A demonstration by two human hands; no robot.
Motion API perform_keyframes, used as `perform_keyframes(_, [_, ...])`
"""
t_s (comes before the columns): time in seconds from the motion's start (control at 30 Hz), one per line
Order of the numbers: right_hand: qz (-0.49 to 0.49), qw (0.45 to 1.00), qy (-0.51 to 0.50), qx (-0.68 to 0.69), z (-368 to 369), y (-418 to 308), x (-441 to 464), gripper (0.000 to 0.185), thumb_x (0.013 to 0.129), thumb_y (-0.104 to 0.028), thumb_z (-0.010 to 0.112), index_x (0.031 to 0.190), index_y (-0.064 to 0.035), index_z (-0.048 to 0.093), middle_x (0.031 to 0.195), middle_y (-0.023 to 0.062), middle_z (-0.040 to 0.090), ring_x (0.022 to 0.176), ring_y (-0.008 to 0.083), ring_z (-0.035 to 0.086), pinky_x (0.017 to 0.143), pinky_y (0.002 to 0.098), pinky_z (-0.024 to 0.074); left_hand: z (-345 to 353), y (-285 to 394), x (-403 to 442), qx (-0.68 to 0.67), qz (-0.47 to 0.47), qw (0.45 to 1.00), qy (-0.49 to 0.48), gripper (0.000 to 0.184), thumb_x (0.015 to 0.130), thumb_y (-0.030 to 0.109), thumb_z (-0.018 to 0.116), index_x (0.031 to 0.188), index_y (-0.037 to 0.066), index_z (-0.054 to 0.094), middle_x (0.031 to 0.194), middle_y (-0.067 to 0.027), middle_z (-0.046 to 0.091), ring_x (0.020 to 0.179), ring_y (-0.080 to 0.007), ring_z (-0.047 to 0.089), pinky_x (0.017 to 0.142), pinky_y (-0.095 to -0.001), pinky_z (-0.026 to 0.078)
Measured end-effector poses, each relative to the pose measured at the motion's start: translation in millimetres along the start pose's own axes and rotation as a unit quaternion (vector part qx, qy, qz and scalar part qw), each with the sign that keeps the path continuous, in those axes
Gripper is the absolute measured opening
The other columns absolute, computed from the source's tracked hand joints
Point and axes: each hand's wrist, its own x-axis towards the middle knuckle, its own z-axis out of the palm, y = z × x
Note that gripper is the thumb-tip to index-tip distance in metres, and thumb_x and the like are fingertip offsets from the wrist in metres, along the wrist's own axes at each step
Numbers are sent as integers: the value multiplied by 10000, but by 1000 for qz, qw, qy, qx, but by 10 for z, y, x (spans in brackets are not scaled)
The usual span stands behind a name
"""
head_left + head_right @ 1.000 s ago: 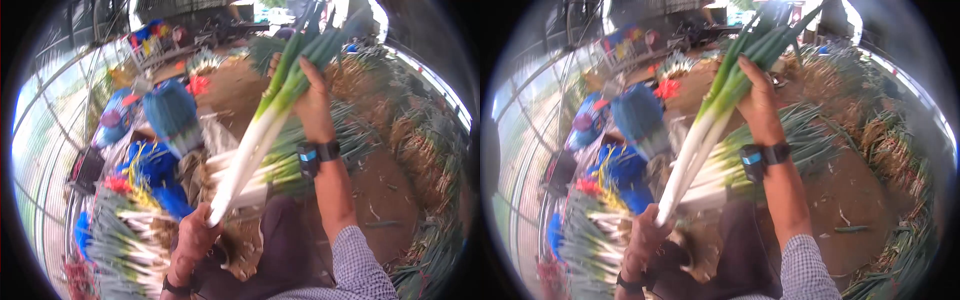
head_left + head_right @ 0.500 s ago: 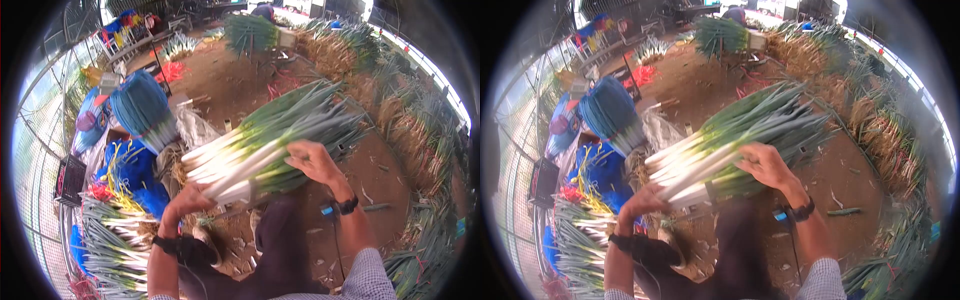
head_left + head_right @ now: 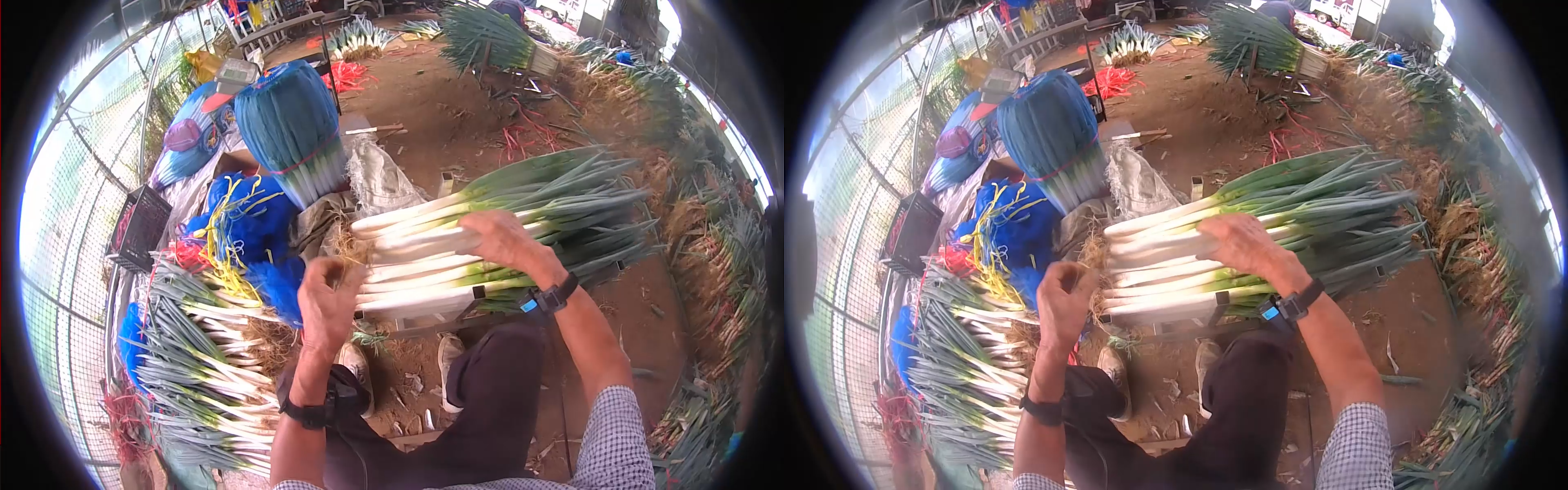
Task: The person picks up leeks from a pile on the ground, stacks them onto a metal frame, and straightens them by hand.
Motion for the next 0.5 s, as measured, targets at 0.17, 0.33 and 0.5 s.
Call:
perform_keyframes(0.17, [63,996,-52,23,-111,-73,168,482,724,-299,867,1056,-4,679,987,198,697,936,400,664,804,436,531,358,-81,-68,-450,-234,829,-237,578,861,300,822,1283,-26,598,1191,-133,661,989,-215,658,862,-364,539])
perform_keyframes(0.33, [24,993,-91,68,-106,-171,48,517,844,-417,796,1146,-13,680,989,210,697,958,378,682,811,454,529,615,-168,233,-595,-179,734,-273,804,839,472,801,1455,89,455,1377,-126,550,1248,-268,510,1064,-443,388])
perform_keyframes(0.5, [113,969,-143,166,-258,-204,181,426,978,-432,631,1027,-22,731,792,180,670,713,313,627,689,413,489,699,-17,203,-596,-129,743,-276,751,838,466,804,1411,92,495,1342,-110,569,1192,-254,537,982,-416,429])
